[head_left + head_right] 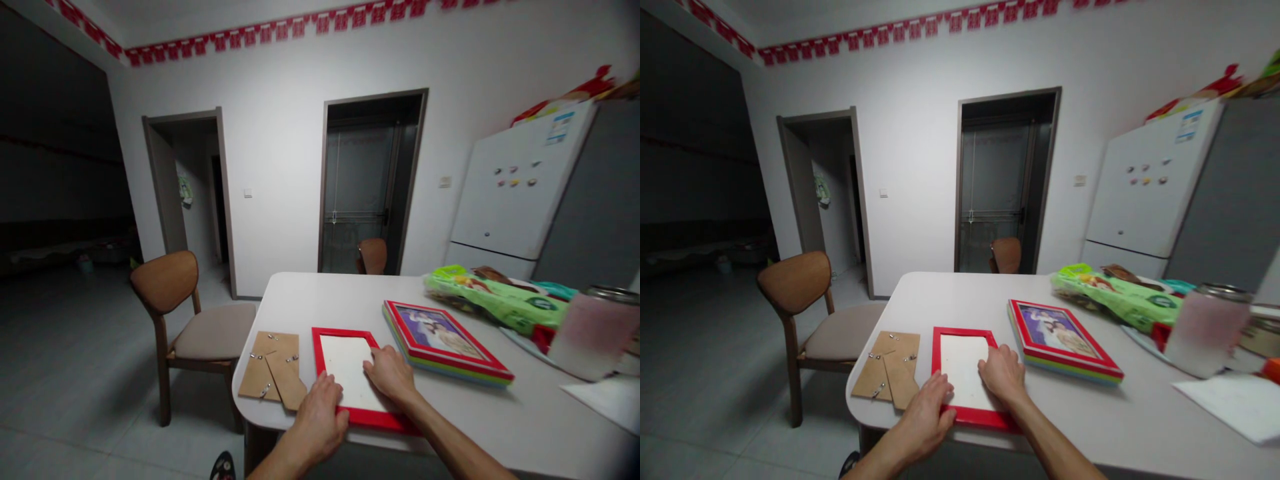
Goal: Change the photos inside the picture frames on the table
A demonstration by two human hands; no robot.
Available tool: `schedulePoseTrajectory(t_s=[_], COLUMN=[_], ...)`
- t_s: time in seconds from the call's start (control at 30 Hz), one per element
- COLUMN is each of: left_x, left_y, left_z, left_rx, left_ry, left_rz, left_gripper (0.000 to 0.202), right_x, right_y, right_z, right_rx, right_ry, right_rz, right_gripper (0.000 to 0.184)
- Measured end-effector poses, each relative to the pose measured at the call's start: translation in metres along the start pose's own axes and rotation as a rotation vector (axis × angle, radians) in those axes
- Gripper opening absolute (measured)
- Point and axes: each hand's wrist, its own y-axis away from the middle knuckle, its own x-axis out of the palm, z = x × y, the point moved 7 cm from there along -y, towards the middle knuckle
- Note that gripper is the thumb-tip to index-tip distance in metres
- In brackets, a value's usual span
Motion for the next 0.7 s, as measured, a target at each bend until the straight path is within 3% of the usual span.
schedulePoseTrajectory(t_s=[0.1,0.2,0.33,0.4,0.53,0.7], left_x=[-0.016,-0.042,-0.07,-0.075,-0.076,-0.075], left_y=[0.01,0.025,0.047,0.054,0.057,0.059], left_z=[0.01,0.043,0.103,0.12,0.129,0.129], left_rx=[-0.012,-0.1,-0.315,-0.345,-0.31,-0.288], left_ry=[0.012,-0.047,-0.229,-0.277,-0.29,-0.313], left_rz=[-0.003,-0.031,-0.053,-0.069,-0.103,-0.128], left_gripper=[0.05,0.063,0.073,0.07,0.058,0.055], right_x=[-0.005,-0.015,-0.02,-0.015,-0.002,0.007], right_y=[0.004,0.013,0.045,0.065,0.081,0.074], right_z=[0.002,0.019,0.091,0.129,0.168,0.172], right_rx=[-0.027,-0.071,-0.372,-0.492,-0.522,-0.465], right_ry=[0.057,-0.032,-0.273,-0.327,-0.28,-0.461], right_rz=[-0.067,-0.11,-0.022,0.059,0.059,0.096], right_gripper=[0.034,0.041,0.036,0.035,0.038,0.044])
